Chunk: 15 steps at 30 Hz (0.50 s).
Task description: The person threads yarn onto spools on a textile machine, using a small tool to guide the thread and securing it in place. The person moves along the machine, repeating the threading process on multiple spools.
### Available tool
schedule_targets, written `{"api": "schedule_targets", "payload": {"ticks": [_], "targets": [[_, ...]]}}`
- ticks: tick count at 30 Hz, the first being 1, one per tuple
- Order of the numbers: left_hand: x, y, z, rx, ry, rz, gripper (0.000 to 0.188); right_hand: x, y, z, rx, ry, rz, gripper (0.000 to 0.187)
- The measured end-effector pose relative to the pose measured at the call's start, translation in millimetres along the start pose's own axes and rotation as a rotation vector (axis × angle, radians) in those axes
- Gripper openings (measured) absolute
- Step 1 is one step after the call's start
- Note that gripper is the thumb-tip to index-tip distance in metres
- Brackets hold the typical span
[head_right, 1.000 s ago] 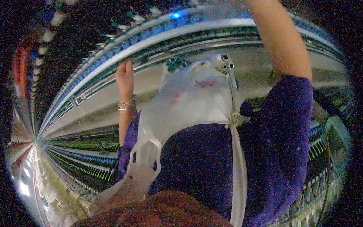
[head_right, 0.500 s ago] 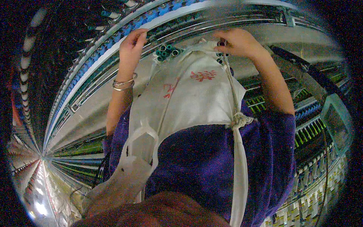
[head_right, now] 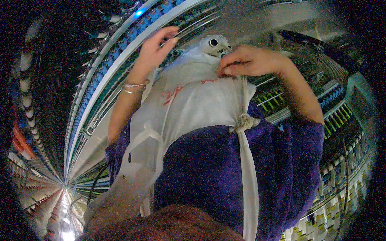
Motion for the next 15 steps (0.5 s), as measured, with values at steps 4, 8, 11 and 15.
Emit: {"api": "schedule_targets", "payload": {"ticks": [4, 8, 11, 15], "targets": [[-34, 38, 29, -0.190, 0.287, -0.120, 0.030, 48, -6, 51, 0.249, 0.593, 0.179, 0.026], [-51, 65, 44, -0.305, 0.347, -0.308, 0.021, 20, -5, 83, 0.887, 0.594, 0.388, 0.028], [-48, 65, 46, -0.362, 0.310, -0.325, 0.015, -12, 2, 91, 0.808, 0.448, 0.576, 0.028], [-39, 62, 45, -0.346, 0.340, -0.314, 0.015, -40, -7, 95, 0.947, 0.538, 0.601, 0.025]]}}
Point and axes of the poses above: each hand's wrist, its own x-axis away from the middle knuckle, its own y-axis out of the palm, z = x × y, the point moved 4 cm from there along -x, towards the middle knuckle, and after that the axes turned 13 degrees about -z, right-handed, at the moved point
